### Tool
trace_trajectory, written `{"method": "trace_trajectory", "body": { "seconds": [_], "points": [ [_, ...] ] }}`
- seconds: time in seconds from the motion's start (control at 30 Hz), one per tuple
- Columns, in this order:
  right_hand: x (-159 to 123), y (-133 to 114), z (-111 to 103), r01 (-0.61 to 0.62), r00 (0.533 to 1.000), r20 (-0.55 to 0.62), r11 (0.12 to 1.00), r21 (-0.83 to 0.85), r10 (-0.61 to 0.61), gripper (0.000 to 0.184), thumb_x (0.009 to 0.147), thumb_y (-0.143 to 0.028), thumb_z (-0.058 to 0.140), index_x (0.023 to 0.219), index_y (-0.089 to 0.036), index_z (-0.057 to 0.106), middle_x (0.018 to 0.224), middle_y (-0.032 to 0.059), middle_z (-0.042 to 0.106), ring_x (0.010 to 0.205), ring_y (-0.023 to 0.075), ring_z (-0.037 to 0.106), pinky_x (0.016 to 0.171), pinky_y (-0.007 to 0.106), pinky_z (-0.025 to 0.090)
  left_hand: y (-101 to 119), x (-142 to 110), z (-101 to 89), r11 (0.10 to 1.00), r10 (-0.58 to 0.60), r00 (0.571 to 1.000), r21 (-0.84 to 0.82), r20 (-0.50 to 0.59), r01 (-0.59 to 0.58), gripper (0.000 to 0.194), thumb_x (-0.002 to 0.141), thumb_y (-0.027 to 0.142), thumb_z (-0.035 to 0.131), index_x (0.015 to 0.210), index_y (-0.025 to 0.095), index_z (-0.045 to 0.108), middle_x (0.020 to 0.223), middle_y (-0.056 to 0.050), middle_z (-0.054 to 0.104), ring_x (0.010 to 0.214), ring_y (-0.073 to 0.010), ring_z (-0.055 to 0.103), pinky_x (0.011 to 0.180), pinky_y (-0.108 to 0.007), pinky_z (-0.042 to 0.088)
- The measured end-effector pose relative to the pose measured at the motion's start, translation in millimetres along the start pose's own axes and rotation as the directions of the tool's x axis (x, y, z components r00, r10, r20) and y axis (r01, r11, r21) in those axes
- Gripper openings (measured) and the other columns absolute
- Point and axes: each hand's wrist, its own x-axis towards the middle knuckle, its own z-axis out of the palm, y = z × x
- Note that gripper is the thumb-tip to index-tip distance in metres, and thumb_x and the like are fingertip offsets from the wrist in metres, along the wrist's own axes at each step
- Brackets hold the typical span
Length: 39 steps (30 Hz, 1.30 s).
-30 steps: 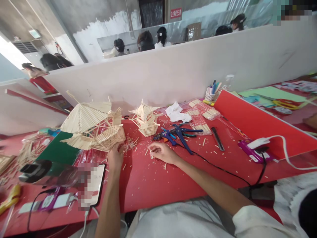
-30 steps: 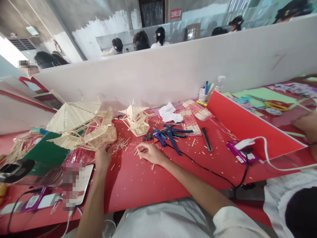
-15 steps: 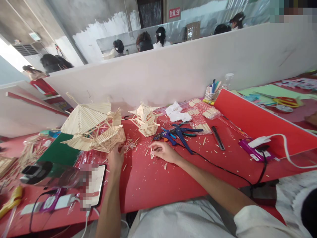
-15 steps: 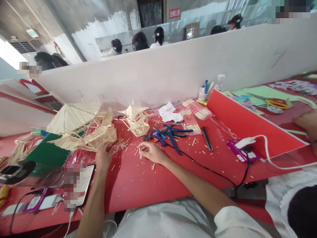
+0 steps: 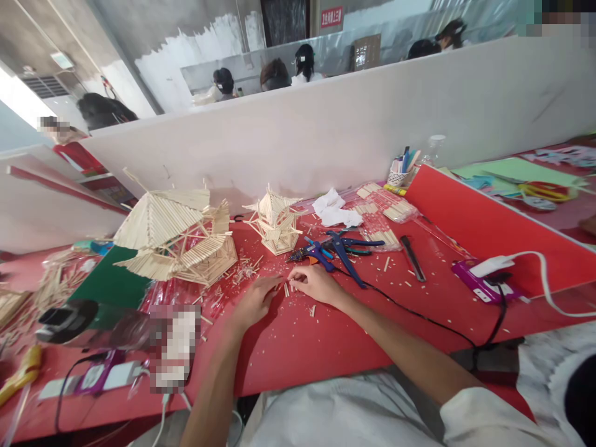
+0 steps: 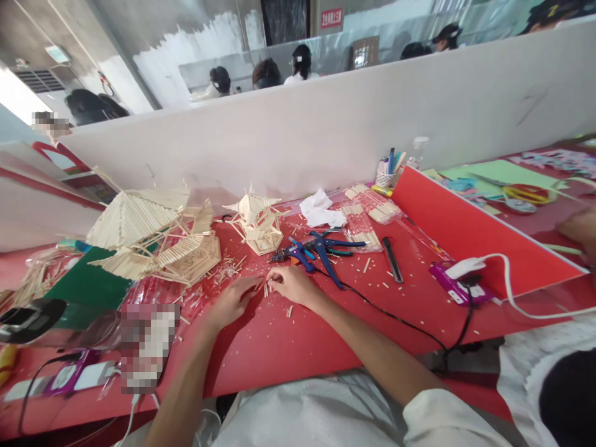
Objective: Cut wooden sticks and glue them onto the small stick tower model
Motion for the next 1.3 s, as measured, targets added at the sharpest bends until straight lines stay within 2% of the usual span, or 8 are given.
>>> {"method": "trace_trajectory", "body": {
  "seconds": [0.2, 0.33, 0.47, 0.67, 0.87, 1.03, 1.2, 1.3],
  "points": [
    [1.7, 3.5, 7.5, 0.009, 1.000, 0.020, 1.000, -0.023, -0.008, 0.010, 0.087, -0.020, 0.066, 0.088, -0.021, 0.075, 0.082, 0.0047, 0.078, 0.075, 0.0196, 0.073, 0.069, 0.027, 0.052, 6.8, 0.7, 3.5, 0.998, -0.046, 0.998, -0.037, 0.047, 0.048, 0.042, 0.092, 0.013, 0.049, 0.128, 0.026, 0.067, 0.118, -0.008, 0.073, 0.105, -0.0238, 0.069, 0.096, -0.039, 0.055],
    [3.8, 7.4, 11.7, 0.034, 0.999, 0.018, 0.998, -0.044, -0.034, 0.011, 0.088, -0.018, 0.065, 0.092, -0.020, 0.075, 0.086, 0.0055, 0.078, 0.076, 0.0192, 0.073, 0.070, 0.027, 0.053, 9.7, -0.3, 3.3, 0.994, -0.083, 0.995, -0.062, 0.055, 0.086, 0.040, 0.093, 0.020, 0.054, 0.131, 0.027, 0.064, 0.125, -0.009, 0.071, 0.113, -0.0252, 0.067, 0.101, -0.041, 0.053],
    [4.0, 9.8, 11.9, 0.049, 0.999, 0.014, 0.997, -0.059, -0.049, 0.016, 0.087, -0.015, 0.065, 0.101, -0.020, 0.072, 0.093, 0.0061, 0.076, 0.078, 0.0183, 0.072, 0.072, 0.028, 0.054, 8.7, -1.9, 8.1, 0.986, -0.127, 0.990, -0.098, 0.065, 0.133, 0.055, 0.088, 0.029, 0.067, 0.142, 0.029, 0.054, 0.131, -0.009, 0.067, 0.117, -0.0269, 0.065, 0.104, -0.043, 0.051],
    [-1.2, 10.4, 4.2, 0.072, 0.996, 0.059, 0.995, -0.075, -0.068, 0.035, 0.086, -0.007, 0.062, 0.118, -0.021, 0.064, 0.109, 0.0076, 0.073, 0.084, 0.0185, 0.072, 0.076, 0.030, 0.056, 1.9, -2.4, 19.9, 0.985, -0.151, 0.988, -0.085, 0.021, 0.152, 0.062, 0.087, 0.029, 0.070, 0.146, 0.027, 0.049, 0.131, -0.011, 0.066, 0.116, -0.0278, 0.065, 0.103, -0.044, 0.051],
    [-4.3, 11.0, 4.2, 0.059, 0.993, 0.105, 0.998, 0.025, -0.061, 0.045, 0.084, -0.005, 0.062, 0.125, -0.022, 0.058, 0.118, 0.0102, 0.071, 0.093, 0.0209, 0.074, 0.080, 0.034, 0.060, 3.9, 0.9, 24.7, 0.990, -0.131, 0.991, -0.061, -0.041, 0.128, 0.063, 0.087, 0.028, 0.071, 0.146, 0.028, 0.049, 0.131, -0.010, 0.067, 0.117, -0.0272, 0.065, 0.102, -0.044, 0.052],
    [-4.5, 8.4, 4.1, 0.033, 0.990, 0.132, 0.988, 0.149, -0.053, 0.039, 0.086, -0.007, 0.060, 0.122, -0.022, 0.056, 0.119, 0.0100, 0.068, 0.094, 0.0198, 0.074, 0.078, 0.032, 0.061, 6.5, 4.3, 29.4, 0.989, -0.146, 0.988, -0.021, -0.055, 0.145, 0.062, 0.087, 0.030, 0.072, 0.145, 0.025, 0.049, 0.128, -0.012, 0.068, 0.115, -0.0290, 0.066, 0.099, -0.044, 0.053],
    [-4.7, 9.4, 5.4, 0.071, 0.993, 0.088, 0.994, 0.084, -0.078, 0.039, 0.083, -0.002, 0.060, 0.117, -0.022, 0.057, 0.114, 0.0085, 0.068, 0.093, 0.0197, 0.073, 0.082, 0.035, 0.060, 10.6, 6.0, 28.3, 0.989, -0.144, 0.988, -0.052, -0.045, 0.142, 0.064, 0.088, 0.027, 0.070, 0.146, 0.025, 0.046, 0.126, -0.012, 0.069, 0.114, -0.0285, 0.066, 0.099, -0.043, 0.052],
    [-5.2, 10.6, 7.3, 0.078, 0.991, 0.104, 0.990, 0.113, -0.090, 0.040, 0.083, -0.001, 0.059, 0.116, -0.022, 0.056, 0.112, 0.0071, 0.070, 0.095, 0.0194, 0.073, 0.085, 0.034, 0.060, 11.4, 6.0, 27.6, 0.986, -0.145, 0.989, -0.088, -0.025, 0.142, 0.066, 0.090, 0.027, 0.067, 0.150, 0.027, 0.040, 0.124, -0.010, 0.069, 0.111, -0.0269, 0.067, 0.096, -0.041, 0.053]
  ]
}}
